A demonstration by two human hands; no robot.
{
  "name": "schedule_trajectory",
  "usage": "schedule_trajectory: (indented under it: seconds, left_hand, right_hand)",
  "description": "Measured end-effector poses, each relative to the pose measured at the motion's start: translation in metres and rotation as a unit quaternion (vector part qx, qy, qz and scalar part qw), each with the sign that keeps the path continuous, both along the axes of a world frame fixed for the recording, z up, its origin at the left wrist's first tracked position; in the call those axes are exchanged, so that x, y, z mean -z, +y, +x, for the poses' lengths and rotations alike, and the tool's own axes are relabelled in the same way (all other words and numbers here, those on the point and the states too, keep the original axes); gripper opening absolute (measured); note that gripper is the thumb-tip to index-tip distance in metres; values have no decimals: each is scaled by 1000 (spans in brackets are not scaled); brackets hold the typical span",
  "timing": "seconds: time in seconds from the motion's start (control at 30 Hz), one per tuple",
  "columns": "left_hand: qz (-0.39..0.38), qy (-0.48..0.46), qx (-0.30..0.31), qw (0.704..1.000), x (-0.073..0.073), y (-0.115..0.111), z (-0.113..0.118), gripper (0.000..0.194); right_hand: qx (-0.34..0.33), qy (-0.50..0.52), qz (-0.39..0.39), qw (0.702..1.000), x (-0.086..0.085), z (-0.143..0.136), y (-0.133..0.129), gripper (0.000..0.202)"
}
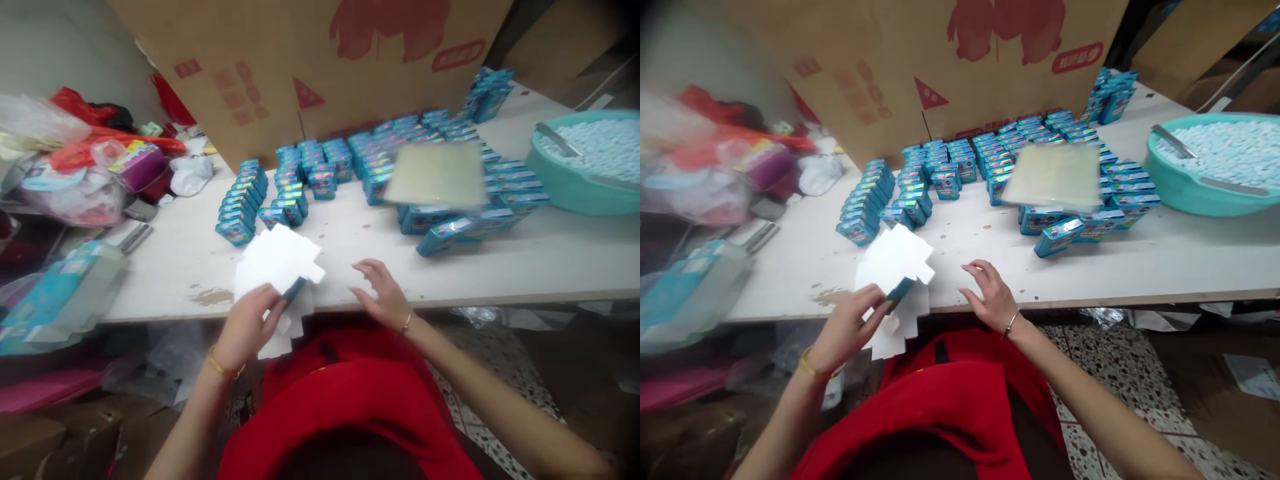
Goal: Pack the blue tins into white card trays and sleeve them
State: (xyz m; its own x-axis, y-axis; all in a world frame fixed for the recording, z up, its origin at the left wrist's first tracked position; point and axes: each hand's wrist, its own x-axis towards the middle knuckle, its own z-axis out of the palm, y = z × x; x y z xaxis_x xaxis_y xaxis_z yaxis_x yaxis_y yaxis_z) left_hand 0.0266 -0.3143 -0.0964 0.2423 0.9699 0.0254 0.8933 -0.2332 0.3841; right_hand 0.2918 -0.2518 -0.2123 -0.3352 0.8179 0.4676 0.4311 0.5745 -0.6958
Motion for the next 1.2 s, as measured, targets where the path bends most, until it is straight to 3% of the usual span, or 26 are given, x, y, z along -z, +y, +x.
schedule_trajectory:
  seconds: [0.07, 0.13, 0.23, 0.33, 0.43, 0.5, 0.6, 0.63, 0.73, 0.87, 1.0, 1.1, 1.2]
  left_hand:
    - [-31, -6, 24, 999, 16, -9, -5, 25]
    - [-68, -25, 44, 996, 42, -15, -8, 27]
    - [-103, -89, 55, 989, 74, -21, -12, 28]
    - [-110, -176, 46, 977, 85, -24, -18, 29]
    - [-121, -228, 47, 965, 88, -30, -25, 31]
    - [-104, -196, 53, 974, 91, -37, -31, 31]
    - [-55, -63, 68, 994, 102, -53, -40, 75]
    - [-42, -25, 72, 996, 106, -59, -43, 78]
    - [-12, -6, 68, 998, 120, -75, -50, 53]
    - [-3, -100, 42, 994, 131, -87, -53, 40]
    - [29, -210, -57, 976, 133, -87, -52, 29]
    - [62, -196, -104, 973, 132, -83, -56, 25]
    - [86, -108, -43, 989, 130, -80, -63, 28]
  right_hand:
    - [-54, -84, 85, 991, 1, -11, -1, 52]
    - [-126, -156, 131, 971, 12, -22, -1, 56]
    - [-231, -215, 136, 939, 40, -33, 1, 53]
    - [-290, -210, 118, 926, 65, -37, 6, 42]
    - [-285, -130, 94, 945, 74, -40, 12, 31]
    - [-280, -79, 58, 955, 71, -44, 16, 26]
    - [-261, -56, -12, 964, 61, -52, 20, 24]
    - [-249, -57, -32, 966, 58, -54, 20, 25]
    - [-220, -60, -73, 971, 53, -59, 19, 27]
    - [-211, -61, -110, 969, 49, -60, 19, 29]
    - [-211, -64, -138, 966, 44, -62, 19, 31]
    - [-199, -80, -96, 972, 39, -64, 13, 29]
    - [-140, -133, -7, 981, 35, -63, 1, 24]
